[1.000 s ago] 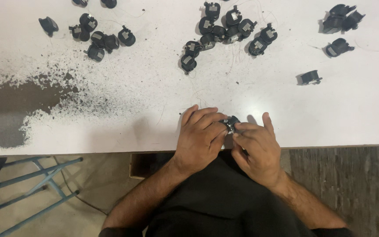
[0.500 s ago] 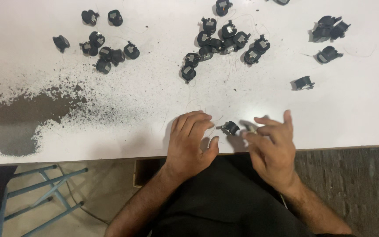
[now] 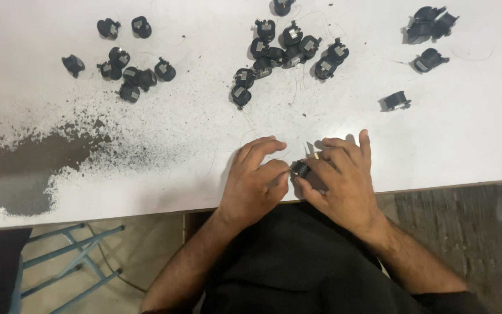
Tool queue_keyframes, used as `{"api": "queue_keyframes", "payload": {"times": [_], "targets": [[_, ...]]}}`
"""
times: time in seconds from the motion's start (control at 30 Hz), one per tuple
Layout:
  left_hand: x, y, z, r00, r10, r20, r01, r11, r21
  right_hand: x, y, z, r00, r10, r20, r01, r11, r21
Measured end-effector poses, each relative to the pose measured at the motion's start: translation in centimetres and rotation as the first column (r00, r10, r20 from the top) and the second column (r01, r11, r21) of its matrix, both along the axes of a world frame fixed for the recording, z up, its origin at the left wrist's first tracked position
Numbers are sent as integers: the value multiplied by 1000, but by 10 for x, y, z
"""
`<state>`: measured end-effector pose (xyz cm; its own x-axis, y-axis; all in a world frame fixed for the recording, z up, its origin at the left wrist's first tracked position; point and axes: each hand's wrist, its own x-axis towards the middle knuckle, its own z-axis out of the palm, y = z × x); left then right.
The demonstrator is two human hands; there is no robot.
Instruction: The person sits at a white workbench and assembles small black plastic components one at a time, fitting parts together by hand and using a small handheld tool to press or tighten each assembly. Finished assemblies are set aside on the bench while more parts are picked from piles.
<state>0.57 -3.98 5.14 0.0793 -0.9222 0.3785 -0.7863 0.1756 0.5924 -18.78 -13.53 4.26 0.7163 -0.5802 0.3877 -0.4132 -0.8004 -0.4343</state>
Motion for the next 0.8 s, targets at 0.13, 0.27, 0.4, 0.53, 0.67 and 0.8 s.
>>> {"api": "queue_keyframes", "payload": {"times": [0.13,0.27,0.4,0.53,0.67,0.8], "targets": [[2,2,-5,963,-3,268,32,994,-103,0,1,-1,1000,-2,-4,2,999,32],[-2,5,-10,912,6,410,96,969,-227,0,0,1,1000,10,-14,-9,1000,24],[1,4,-12,976,-2,219,27,994,-109,0,0,2,1000,16,-14,-16,999,40],[2,4,-9,939,-49,340,85,992,-92,1,0,1,1000,7,-13,-7,1000,22],[-5,0,-3,903,-113,414,190,970,-150,-1,-1,4,998,51,-47,-51,999,17],[-8,-7,6,993,-81,89,83,996,-18,-3,-2,8,996,72,-52,-73,997,-5]]}}
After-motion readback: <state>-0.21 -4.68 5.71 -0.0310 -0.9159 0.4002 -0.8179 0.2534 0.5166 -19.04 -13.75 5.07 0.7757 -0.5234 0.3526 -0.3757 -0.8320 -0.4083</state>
